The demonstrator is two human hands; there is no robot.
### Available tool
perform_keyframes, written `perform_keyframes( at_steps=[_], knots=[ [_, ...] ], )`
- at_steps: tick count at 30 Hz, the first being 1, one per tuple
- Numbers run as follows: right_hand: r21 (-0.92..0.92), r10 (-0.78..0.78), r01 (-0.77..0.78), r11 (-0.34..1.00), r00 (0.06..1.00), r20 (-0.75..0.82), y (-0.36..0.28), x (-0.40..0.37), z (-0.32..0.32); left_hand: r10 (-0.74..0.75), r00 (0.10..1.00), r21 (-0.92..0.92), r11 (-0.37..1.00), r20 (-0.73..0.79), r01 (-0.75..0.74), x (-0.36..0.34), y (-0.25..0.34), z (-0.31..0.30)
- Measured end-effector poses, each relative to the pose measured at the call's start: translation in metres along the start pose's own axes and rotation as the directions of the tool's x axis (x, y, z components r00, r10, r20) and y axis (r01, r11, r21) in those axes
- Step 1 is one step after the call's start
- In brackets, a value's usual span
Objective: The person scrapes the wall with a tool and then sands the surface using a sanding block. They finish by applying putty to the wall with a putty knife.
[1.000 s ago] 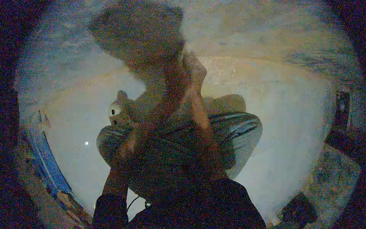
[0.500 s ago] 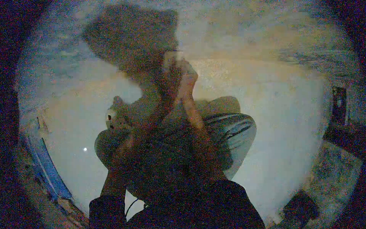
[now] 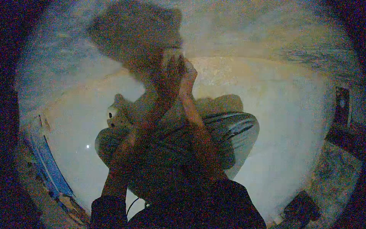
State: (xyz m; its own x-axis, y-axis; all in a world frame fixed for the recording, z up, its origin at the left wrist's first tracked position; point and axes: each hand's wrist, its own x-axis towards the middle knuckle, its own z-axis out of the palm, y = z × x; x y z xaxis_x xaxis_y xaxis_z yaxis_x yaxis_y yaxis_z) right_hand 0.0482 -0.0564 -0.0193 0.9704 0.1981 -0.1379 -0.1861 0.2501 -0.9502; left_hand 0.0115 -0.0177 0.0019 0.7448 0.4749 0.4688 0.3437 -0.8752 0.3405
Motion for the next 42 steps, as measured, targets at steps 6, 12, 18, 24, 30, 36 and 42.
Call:
perform_keyframes(
  at_steps=[6,12,18,24,30,36,42],
  knots=[
    [0.032,0.093,-0.092,0.995,0.995,-0.033,-0.025,-0.002,0.000,-0.087,0.945,-0.510,0.824,0.315,0.246,0.011,0.003,0.023],
    [0.041,0.080,-0.079,0.996,0.996,-0.028,-0.025,-0.005,0.005,-0.047,0.989,-0.255,0.967,-0.138,0.011,-0.018,0.005,0.026],
    [-0.283,-0.113,0.107,0.953,0.994,-0.005,-0.029,-0.001,0.000,-0.189,0.899,-0.098,0.964,0.394,0.246,-0.006,0.012,-0.011],
    [-0.291,-0.152,0.153,0.945,0.988,0.025,-0.026,0.005,-0.008,-0.067,0.983,-0.174,0.984,-0.173,0.037,-0.010,-0.001,0.012],
    [-0.434,-0.088,0.088,0.897,0.996,0.020,-0.034,0.004,-0.012,-0.024,0.988,-0.300,0.954,-0.151,-0.023,-0.011,0.004,0.026],
    [-0.071,0.002,-0.009,0.997,0.995,-0.101,-0.018,0.005,-0.009,-0.180,0.984,-0.543,0.825,0.010,0.156,0.004,0.010,-0.001],
    [-0.280,-0.118,0.110,0.954,0.993,-0.013,-0.039,-0.003,-0.001,0.105,0.983,0.012,0.994,-0.151,-0.105,-0.009,0.002,0.018]
  ],
)
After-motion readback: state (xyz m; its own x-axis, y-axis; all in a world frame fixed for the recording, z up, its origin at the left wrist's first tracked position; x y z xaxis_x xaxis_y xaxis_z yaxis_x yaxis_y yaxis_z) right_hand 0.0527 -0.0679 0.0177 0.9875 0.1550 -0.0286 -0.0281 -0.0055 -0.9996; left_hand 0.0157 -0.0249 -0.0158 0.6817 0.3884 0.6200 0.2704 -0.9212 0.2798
